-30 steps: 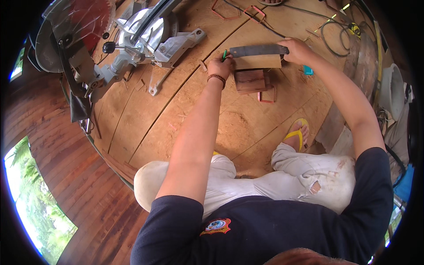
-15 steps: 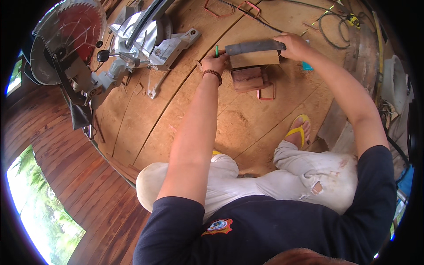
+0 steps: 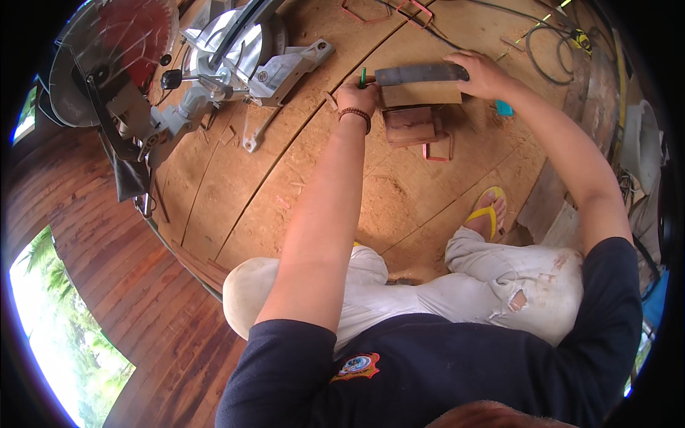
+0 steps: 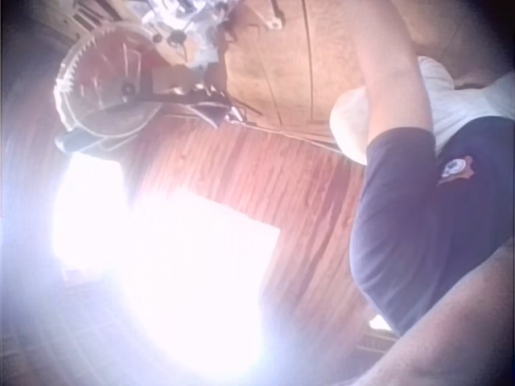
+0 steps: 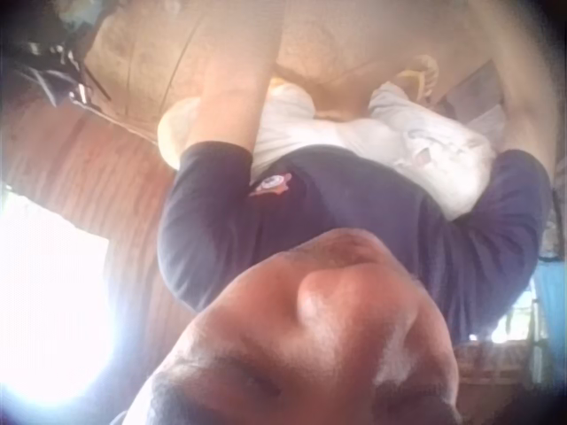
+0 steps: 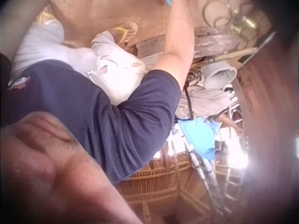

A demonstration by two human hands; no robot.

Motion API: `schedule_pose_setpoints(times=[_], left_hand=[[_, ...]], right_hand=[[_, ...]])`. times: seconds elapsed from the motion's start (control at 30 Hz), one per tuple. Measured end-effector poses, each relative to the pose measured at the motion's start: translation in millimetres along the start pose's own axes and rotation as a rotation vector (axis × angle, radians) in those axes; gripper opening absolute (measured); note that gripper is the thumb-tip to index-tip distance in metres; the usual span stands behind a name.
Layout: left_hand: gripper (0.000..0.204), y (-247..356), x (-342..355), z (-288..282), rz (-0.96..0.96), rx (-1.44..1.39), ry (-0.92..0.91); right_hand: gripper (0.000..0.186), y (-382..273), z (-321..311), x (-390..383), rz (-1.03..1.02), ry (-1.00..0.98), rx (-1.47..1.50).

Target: The person measures and marks small wooden pieces using a try square and a pencil. They sit on the floor, align the square on each piece, and draw lines to indicate cut positions. Another person is visible in the background operating a miter saw.

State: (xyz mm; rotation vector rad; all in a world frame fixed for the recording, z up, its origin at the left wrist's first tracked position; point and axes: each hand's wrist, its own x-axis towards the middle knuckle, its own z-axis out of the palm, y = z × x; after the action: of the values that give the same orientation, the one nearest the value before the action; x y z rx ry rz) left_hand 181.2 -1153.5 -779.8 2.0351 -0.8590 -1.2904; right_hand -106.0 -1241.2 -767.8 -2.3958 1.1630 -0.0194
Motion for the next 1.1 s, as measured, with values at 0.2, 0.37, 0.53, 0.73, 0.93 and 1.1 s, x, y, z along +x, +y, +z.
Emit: schedule_pose_setpoints(times=[0.2,0.37,0.53,0.73,0.93,1.1], left_hand=[[0.028,0,-2,2,-0.018,-0.078,0.000],[0.031,0,-2,1,-0.003,-0.067,-0.017],[0.037,-2,6,7,-0.020,-0.004,-0.019],[0.041,-3,5,10,0.056,0.004,-0.043],[0.037,-2,1,10,0.049,-0.012,-0.040],[0.035,-4,2,11,0.107,0.113,-0.009]], right_hand=[[0.047,-44,19,38,0.159,-0.017,0.183],[0.042,-59,24,47,0.253,-0.158,0.167],[0.041,-58,29,48,0.231,-0.118,0.132],[0.041,-52,36,47,0.211,-0.078,0.138],[0.046,-78,26,57,0.080,0.267,0.085],[0.039,-120,28,85,0.264,-0.135,0.535]])
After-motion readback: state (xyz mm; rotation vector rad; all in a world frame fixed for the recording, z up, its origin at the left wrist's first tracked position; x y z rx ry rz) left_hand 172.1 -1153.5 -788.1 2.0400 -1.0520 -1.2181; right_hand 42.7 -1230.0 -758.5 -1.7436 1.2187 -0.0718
